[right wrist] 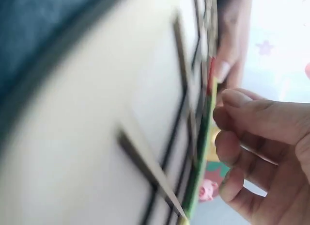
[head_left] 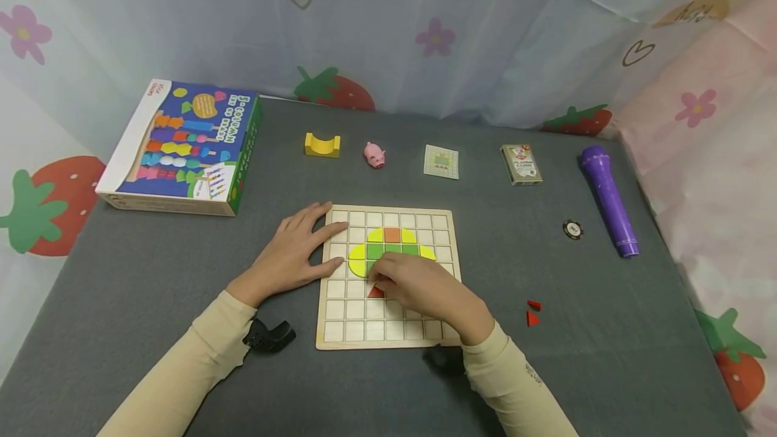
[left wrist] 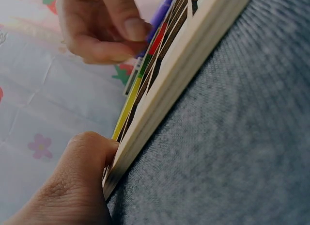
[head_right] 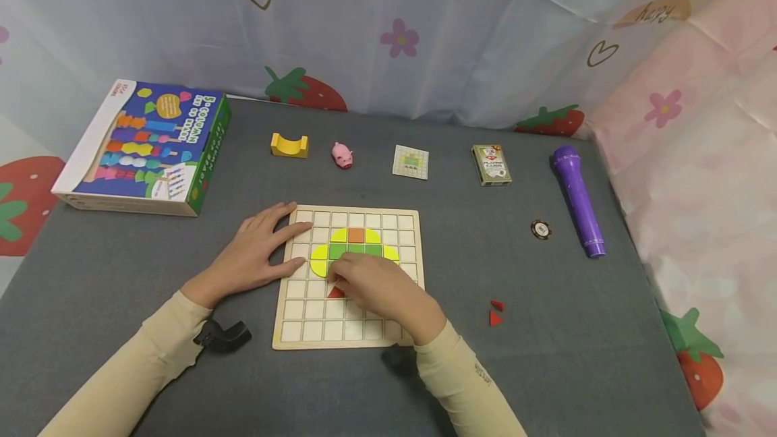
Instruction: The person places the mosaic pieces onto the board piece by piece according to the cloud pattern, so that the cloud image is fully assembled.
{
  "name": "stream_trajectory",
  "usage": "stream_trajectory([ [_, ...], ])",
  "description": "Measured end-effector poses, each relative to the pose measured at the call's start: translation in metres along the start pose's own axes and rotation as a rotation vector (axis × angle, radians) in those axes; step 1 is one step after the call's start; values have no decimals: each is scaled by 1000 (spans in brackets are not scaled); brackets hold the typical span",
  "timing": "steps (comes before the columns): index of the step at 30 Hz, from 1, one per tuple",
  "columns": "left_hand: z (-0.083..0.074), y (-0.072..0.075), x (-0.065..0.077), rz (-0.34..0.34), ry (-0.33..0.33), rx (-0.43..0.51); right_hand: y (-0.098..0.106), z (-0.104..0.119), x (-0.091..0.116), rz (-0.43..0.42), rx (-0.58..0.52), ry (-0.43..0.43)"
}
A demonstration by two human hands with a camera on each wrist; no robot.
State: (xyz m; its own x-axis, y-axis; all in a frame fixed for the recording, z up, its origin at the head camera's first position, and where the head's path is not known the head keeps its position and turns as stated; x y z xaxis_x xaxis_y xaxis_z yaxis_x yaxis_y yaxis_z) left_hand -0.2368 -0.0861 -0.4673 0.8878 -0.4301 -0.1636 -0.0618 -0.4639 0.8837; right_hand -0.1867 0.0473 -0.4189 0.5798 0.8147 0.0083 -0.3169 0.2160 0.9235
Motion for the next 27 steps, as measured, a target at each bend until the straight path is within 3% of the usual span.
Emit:
stream_trajectory([
  [3, 0, -1, -1, 7, -4, 5, 14, -7, 11, -51, -2, -20],
  [7, 0, -2, -1, 12, -5, 5, 36, -26, 35, -102, 21, -120],
  [14, 2, -2, -1, 22, 12, 7, 62, -65, 103, -163, 48, -329],
  [21, 2, -3, -1, 22, 15, 6, 65, -101, 174, -113, 1, -571],
  [27, 0, -2, -1, 17, 8, 9, 42, -120, 215, 13, -60, -731],
])
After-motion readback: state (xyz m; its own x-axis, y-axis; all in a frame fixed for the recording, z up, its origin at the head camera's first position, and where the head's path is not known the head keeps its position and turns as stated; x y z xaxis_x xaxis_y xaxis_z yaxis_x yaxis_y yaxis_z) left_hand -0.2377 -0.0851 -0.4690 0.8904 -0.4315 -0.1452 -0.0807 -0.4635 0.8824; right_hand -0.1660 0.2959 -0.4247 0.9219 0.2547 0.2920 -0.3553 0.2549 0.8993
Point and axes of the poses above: each hand's wrist, its own x-axis away from the middle knuckle, its own y-axis out of the back of the hand, z = x × y, the point moved 10 cm from there along -x, towards the middle knuckle, and after that the axes turned 7 degrees about y, right-handed, at the moved point
